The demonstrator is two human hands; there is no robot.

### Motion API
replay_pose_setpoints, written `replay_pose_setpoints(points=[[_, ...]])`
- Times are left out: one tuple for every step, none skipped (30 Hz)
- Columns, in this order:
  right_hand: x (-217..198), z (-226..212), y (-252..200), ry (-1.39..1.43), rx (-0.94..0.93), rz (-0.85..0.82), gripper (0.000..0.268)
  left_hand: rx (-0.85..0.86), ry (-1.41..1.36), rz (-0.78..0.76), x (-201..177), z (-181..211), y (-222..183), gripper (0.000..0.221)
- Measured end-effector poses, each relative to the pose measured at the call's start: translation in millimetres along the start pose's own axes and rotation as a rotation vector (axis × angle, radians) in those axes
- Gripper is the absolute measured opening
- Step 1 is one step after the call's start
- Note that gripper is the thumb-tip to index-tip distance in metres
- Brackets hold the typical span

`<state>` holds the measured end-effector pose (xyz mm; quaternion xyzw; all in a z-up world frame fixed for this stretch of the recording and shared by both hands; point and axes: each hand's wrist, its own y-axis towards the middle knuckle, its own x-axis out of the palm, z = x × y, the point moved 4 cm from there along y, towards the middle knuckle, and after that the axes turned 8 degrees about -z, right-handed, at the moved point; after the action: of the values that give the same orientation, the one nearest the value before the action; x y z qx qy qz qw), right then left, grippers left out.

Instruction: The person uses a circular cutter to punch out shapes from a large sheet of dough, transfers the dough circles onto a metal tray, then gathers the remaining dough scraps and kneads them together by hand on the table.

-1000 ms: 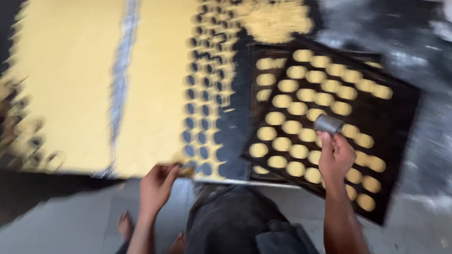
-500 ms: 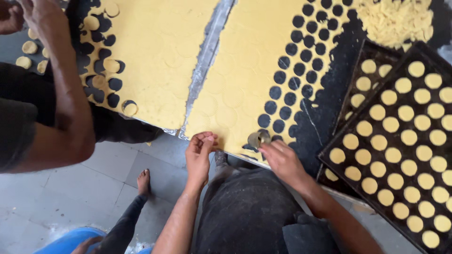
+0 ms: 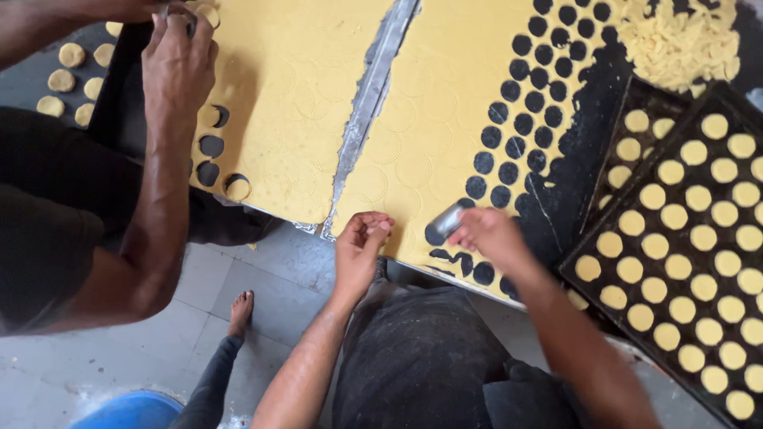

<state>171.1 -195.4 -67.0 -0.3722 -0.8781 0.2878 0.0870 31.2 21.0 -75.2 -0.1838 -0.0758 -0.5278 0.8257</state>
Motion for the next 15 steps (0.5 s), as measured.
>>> replay_pose_setpoints(points=[[-17.9, 5.1, 4.3, 0.245, 0.11, -0.019, 0.027, 0.016, -0.003, -0.032, 7.5, -0.8, 3.1, 0.017], [-29.3, 11.9, -5.2, 0.347, 0.083, -0.044, 0.027, 0.031, -0.006, -0.063, 15.1, -0.9, 4.5, 0.016], [-41.7, 18.2, -16.9, 0.443, 0.053, -0.076, 0.028, 0.028, 0.003, -0.095, 25.0, -2.0, 6.9, 0.017], [-51.1, 25.1, -28.6, 0.538, 0.023, -0.108, 0.028, 0.024, 0.012, -0.126, 36.0, -3.0, 7.4, 0.017], [-57.2, 37.1, -45.6, 0.614, 0.014, -0.1, 0.027, 0.015, 0.02, -0.174, 46.9, -3.7, 8.0, 0.017], [-63.4, 48.8, -62.7, 0.69, 0.004, -0.093, 0.027, 0.007, 0.038, -0.2, 58.1, -4.3, 9.4, 0.018], [-70.6, 60.1, -80.6, 0.764, -0.012, -0.072, 0.026, -0.001, 0.051, -0.239, 70.6, -4.5, 11.1, 0.019], [-78.0, 68.9, -95.7, 0.86, -0.08, -0.073, 0.024, -0.009, 0.063, -0.279, 85.2, -4.8, 13.1, 0.02], [-86.0, 80.0, -116.5, 0.959, -0.155, -0.058, 0.022, 0.004, 0.132, -0.331, 105.6, -6.1, 13.2, 0.02], [-95.5, 89.3, -132.4, 1.054, -0.235, -0.043, 0.02, 0.021, 0.201, -0.383, 121.9, -5.4, 13.9, 0.02], [-108.4, 97.4, -150.6, 1.08, -0.31, 0.037, 0.02, 0.036, 0.26, -0.442, 140.8, -6.5, 13.6, 0.02], [-120.6, 105.0, -167.8, 1.101, -0.386, 0.118, 0.019, 0.038, 0.253, -0.506, 160.3, -7.8, 14.5, 0.019], [-135.9, 112.1, -183.1, 1.119, -0.458, 0.186, 0.02, 0.039, 0.252, -0.558, 179.3, -7.9, 16.1, 0.019], [-155.9, 120.5, -204.7, 1.081, -0.5, 0.309, 0.017, 0.042, 0.249, -0.61, 201.7, -9.5, 15.8, 0.019], [-174.5, 128.2, -222.1, 1.04, -0.537, 0.413, 0.015, 0.06, 0.297, -0.646, 218.8, -9.7, 13.7, 0.018]])
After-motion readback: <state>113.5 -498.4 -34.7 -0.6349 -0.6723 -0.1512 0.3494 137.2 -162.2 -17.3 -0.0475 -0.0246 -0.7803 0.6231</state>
